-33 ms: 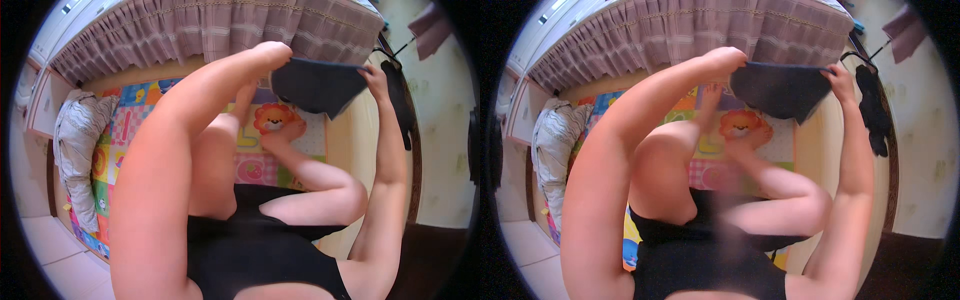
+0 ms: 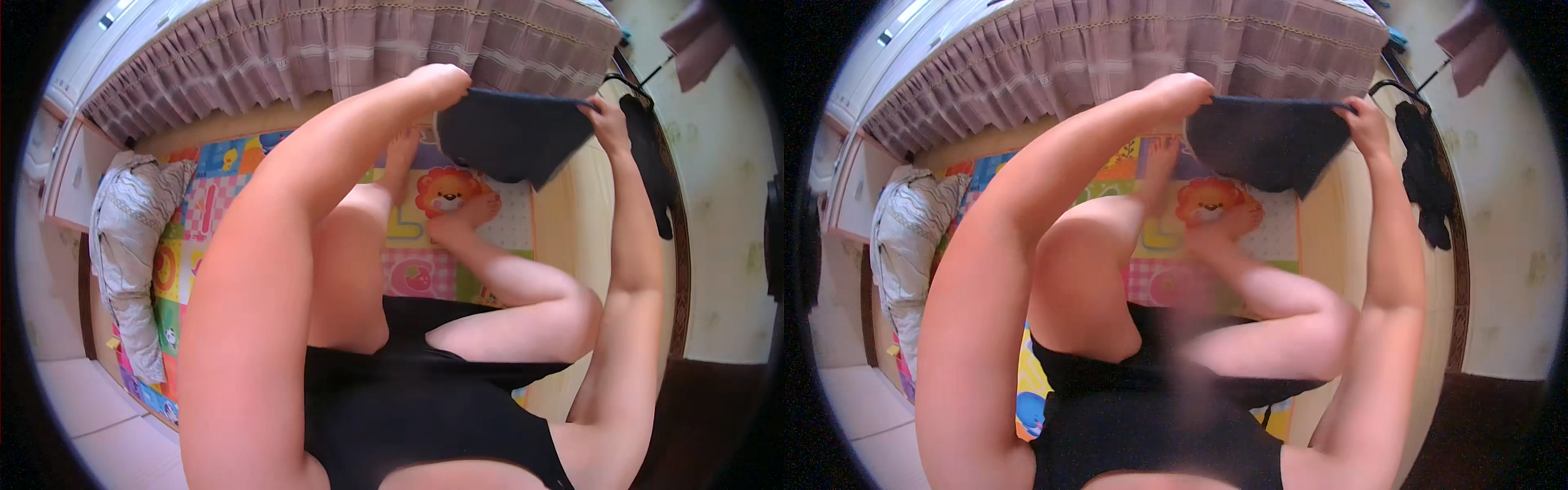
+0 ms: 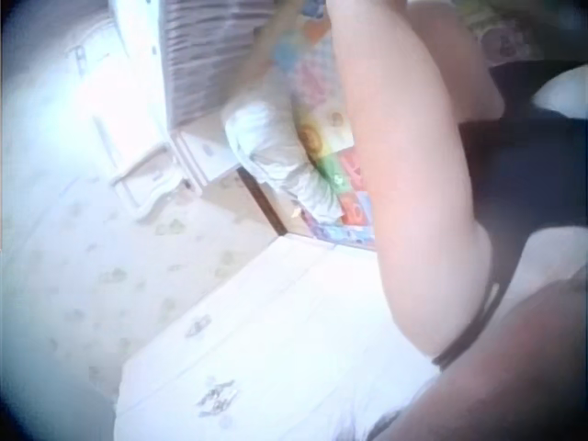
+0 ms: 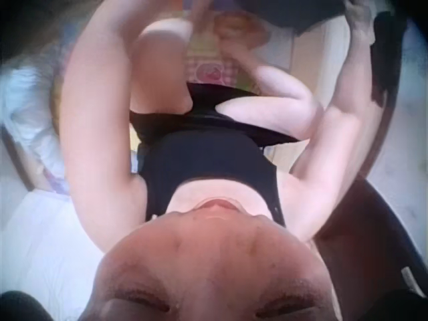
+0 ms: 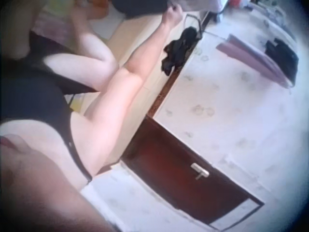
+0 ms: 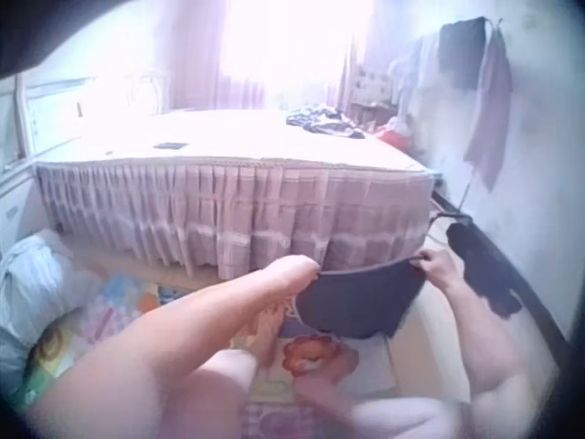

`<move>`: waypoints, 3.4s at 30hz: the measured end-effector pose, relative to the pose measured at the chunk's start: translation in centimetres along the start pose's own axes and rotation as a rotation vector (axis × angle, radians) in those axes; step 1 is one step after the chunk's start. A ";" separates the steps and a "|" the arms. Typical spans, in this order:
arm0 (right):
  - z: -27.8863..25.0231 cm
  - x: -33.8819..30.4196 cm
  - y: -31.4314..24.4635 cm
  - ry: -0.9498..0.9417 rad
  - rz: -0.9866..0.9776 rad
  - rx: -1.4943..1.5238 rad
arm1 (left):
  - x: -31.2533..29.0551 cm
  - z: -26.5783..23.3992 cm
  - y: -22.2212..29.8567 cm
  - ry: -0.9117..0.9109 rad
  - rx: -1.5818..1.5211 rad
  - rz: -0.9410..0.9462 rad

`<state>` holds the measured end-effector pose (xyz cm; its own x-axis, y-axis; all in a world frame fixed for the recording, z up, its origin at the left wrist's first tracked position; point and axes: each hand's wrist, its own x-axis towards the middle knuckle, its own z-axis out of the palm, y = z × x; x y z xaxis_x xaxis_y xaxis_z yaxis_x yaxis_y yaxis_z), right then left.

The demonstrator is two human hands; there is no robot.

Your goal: The person folds a piece of cloth by hand and smooths it flat on a mat.

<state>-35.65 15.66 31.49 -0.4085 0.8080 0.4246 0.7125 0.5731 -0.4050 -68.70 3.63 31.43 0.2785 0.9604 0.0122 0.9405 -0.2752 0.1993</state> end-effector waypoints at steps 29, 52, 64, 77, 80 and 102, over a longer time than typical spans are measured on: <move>20.8 4.3 -34.6 -0.259 -0.427 0.661 | -38.6 -5.9 -16.2 0.825 -0.021 -0.296; 30.8 -4.2 -37.9 -1.396 -0.652 0.182 | -51.1 8.0 -12.5 0.072 -0.775 -0.990; 39.6 -9.7 -34.8 -0.817 -0.876 0.138 | -50.5 17.2 -14.2 0.208 -0.268 -0.953; 41.0 -10.5 -36.6 -0.953 0.034 -0.149 | -46.8 20.8 -9.3 0.368 -0.251 -0.970; 41.0 -14.8 -36.0 -1.019 0.211 -0.177 | -45.9 21.7 -8.7 0.228 -0.218 -0.969; 30.5 -19.8 -35.2 -0.976 -0.064 0.208 | -49.9 21.5 1.8 -0.519 0.182 -1.222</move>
<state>-70.03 -16.35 12.59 -0.7988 0.4800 -0.3626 0.5968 0.5566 -0.5780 -76.67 -45.75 10.09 -0.7510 0.4761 -0.4576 0.6383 0.7011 -0.3180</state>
